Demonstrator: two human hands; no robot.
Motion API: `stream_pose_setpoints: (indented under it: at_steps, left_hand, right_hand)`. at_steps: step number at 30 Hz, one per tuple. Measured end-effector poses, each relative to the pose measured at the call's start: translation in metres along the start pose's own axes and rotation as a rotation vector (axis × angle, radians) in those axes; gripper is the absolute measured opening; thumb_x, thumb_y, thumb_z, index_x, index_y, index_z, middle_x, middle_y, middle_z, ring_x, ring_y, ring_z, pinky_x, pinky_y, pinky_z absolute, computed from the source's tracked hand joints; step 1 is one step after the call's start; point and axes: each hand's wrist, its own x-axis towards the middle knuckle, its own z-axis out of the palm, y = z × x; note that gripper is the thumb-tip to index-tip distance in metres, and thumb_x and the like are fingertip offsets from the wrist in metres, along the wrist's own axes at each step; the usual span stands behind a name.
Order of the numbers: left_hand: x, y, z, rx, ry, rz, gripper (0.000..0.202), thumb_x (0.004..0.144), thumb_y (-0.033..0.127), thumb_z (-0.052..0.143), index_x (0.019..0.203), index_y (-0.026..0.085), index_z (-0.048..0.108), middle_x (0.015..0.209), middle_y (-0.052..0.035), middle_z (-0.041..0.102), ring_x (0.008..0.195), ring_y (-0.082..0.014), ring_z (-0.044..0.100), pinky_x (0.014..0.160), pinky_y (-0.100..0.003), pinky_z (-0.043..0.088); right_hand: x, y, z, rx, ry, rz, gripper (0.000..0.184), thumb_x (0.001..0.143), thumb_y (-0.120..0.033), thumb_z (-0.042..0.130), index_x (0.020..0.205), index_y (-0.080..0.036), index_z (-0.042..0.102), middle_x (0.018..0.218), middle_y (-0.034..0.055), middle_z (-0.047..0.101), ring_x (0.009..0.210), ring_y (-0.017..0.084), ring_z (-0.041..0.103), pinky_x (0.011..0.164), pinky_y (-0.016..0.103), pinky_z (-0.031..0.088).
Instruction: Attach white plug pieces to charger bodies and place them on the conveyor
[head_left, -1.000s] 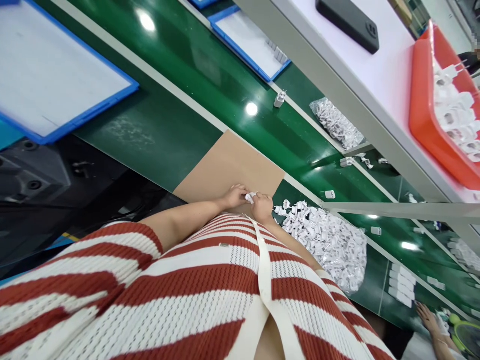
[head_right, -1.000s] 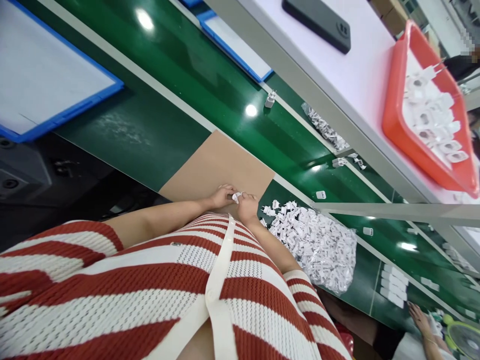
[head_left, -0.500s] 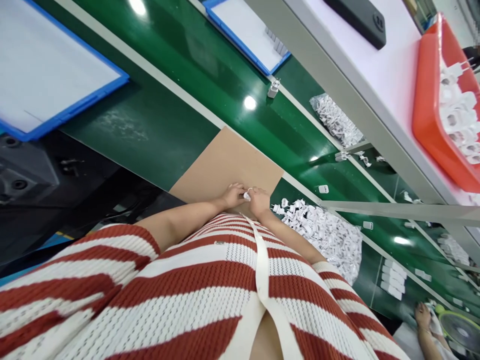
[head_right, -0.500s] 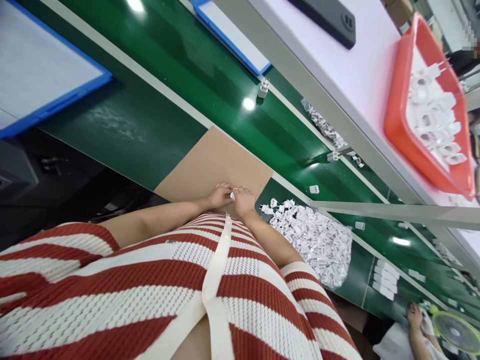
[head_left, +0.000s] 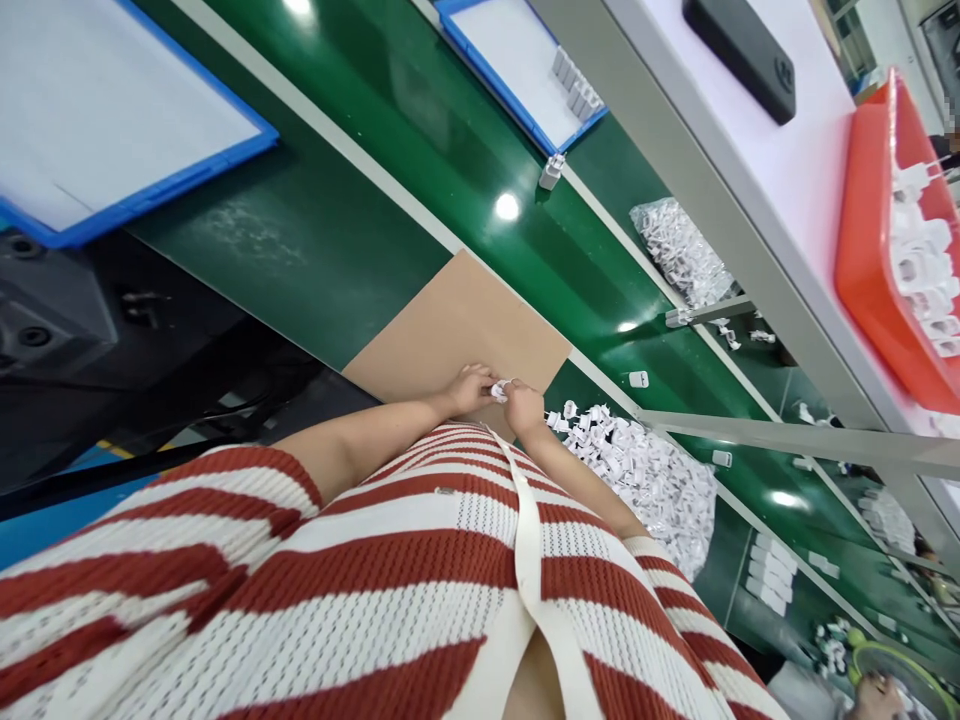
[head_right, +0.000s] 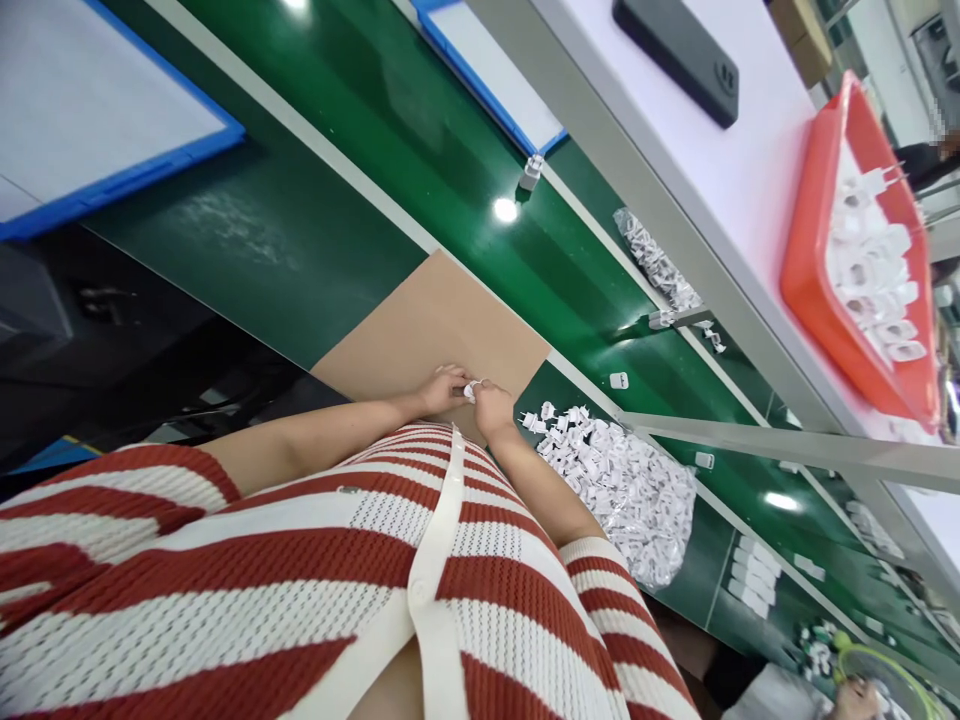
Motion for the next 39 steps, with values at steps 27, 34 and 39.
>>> stream_pose_setpoints:
  at_steps: [27,34,39]
  left_hand:
    - [-0.005,0.022,-0.021,0.051,-0.026,-0.082,0.027,0.081,0.036,0.071,0.106,0.026,0.076,0.112,-0.0076,0.075,0.109,-0.0304,0.066,0.097,-0.045,0.050]
    - [0.106,0.006,-0.077,0.158,0.079,-0.172,0.030,0.088,0.036,0.066,0.114,0.022,0.073,0.120,-0.0124,0.073,0.116,-0.0355,0.063,0.104,-0.052,0.047]
    - [0.224,-0.004,-0.113,0.216,0.153,-0.244,0.033,0.090,0.030,0.067,0.121,0.019,0.071,0.128,-0.0153,0.069,0.123,-0.0372,0.058,0.106,-0.052,0.043]
  right_hand:
    - [-0.023,0.012,0.035,0.330,0.214,0.136,0.061,0.097,-0.031,0.065,0.151,-0.011,0.048,0.148,0.0201,0.056,0.141,0.027,0.051,0.115,0.039,0.044]
    - [-0.061,0.071,0.067,0.384,0.284,0.679,0.045,0.091,-0.015,0.060,0.136,-0.015,0.065,0.141,0.0196,0.058,0.136,0.033,0.049,0.114,0.049,0.040]
    - [-0.056,0.091,0.072,0.428,0.223,0.709,0.046,0.082,-0.004,0.058,0.122,-0.018,0.074,0.134,0.0160,0.060,0.116,0.027,0.063,0.102,0.038,0.049]
